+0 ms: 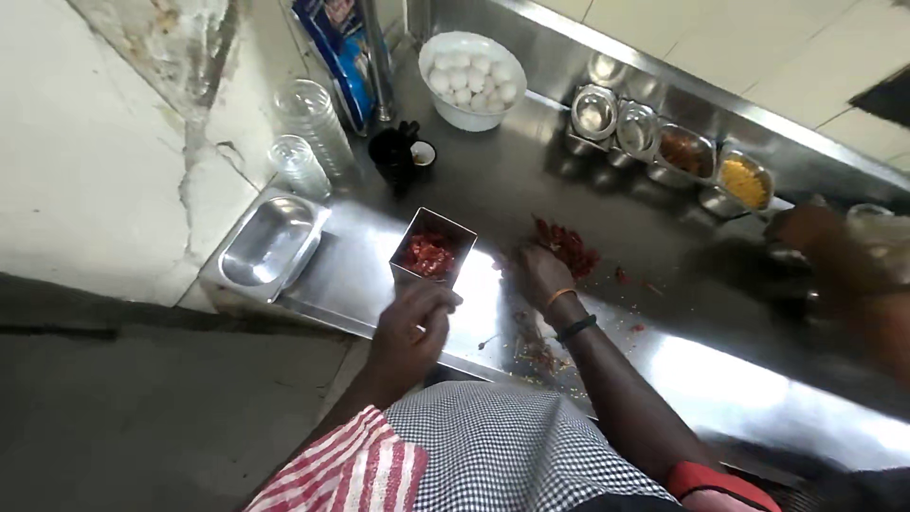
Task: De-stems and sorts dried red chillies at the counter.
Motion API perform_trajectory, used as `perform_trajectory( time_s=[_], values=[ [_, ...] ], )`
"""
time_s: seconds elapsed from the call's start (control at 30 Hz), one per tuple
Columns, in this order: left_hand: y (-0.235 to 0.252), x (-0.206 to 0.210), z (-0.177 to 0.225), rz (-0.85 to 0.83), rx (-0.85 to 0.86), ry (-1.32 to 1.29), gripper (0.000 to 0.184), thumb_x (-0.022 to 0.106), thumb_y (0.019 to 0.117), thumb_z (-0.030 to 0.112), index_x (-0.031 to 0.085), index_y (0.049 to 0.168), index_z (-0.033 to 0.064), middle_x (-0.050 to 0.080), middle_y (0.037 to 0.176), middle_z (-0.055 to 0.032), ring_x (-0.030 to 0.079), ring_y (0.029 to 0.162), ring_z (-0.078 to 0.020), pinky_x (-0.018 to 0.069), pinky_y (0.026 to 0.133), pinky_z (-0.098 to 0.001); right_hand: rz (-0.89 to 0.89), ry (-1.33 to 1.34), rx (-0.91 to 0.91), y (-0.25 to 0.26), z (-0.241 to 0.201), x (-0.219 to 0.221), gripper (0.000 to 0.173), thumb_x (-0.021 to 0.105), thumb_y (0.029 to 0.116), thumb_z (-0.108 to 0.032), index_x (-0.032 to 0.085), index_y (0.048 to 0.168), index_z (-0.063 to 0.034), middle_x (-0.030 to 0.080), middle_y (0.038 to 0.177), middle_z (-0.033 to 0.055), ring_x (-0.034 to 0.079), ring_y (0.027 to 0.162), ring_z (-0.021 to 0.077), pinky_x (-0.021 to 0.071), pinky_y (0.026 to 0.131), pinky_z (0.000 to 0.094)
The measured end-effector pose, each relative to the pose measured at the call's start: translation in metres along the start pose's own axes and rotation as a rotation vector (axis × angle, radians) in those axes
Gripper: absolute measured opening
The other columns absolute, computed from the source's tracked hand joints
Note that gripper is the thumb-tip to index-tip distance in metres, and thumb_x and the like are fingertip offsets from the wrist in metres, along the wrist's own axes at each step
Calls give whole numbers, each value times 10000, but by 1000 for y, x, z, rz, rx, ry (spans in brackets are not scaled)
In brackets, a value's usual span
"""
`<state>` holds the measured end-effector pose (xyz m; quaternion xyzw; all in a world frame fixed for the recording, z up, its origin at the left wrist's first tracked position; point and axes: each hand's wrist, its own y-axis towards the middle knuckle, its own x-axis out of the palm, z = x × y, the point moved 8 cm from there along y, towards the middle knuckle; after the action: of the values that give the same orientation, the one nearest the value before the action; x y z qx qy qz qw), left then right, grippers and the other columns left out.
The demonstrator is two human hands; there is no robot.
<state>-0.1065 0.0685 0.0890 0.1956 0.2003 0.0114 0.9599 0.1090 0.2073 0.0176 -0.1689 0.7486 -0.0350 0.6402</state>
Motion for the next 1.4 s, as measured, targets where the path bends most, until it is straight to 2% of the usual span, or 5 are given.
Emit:
perform_trajectory(
  time_s=[0.43, 0.9, 1.1, 1.27, 1.4],
  values=[
    [22, 120, -13, -488, -129, 64, 334, 502, 1078, 328, 651, 1284, 110, 685, 1037, -60, 663, 949, -174, 556, 893, -412, 140, 1493, 195, -117, 60, 5, 453, 680, 938, -52, 543, 1353, -171, 706, 1003, 68, 711, 833, 198, 628, 711, 368],
    [25, 160, -10, -743, 79, 416, 270, 554, 1054, 288, 716, 993, 81, 680, 931, -85, 682, 916, -250, 569, 829, -461, 514, 572, 105, -162, 94, -11, 155, 692, 965, -152, 759, 1087, -85, 724, 1005, 77, 709, 902, 189, 605, 835, 420],
    [22, 178, -9, -779, -81, 13, 257, 567, 1056, 254, 698, 963, 54, 663, 934, -64, 649, 880, -170, 552, 823, -390, 318, 173, -174, -149, 50, 11, 240, 590, 1028, -344, 766, 1159, -247, 750, 1116, -28, 667, 1158, 191, 287, 1197, 586],
    [5, 179, -18, -593, -585, -507, 200, 508, 1083, 249, 619, 1018, 96, 594, 805, -23, 545, 652, -96, 483, 591, -237, 302, 498, -62, -153, 61, 19, 209, 590, 1040, -278, 750, 1119, -169, 740, 1039, 24, 713, 922, 197, 580, 848, 483],
    [29, 172, -24, -453, -319, -122, 207, 570, 1057, 256, 684, 1061, 83, 658, 953, -47, 633, 809, -134, 553, 743, -331, 167, 629, 102, -158, 74, 43, 209, 609, 1032, -257, 725, 1162, -141, 732, 1011, 55, 712, 875, 212, 590, 805, 483]
  ],
)
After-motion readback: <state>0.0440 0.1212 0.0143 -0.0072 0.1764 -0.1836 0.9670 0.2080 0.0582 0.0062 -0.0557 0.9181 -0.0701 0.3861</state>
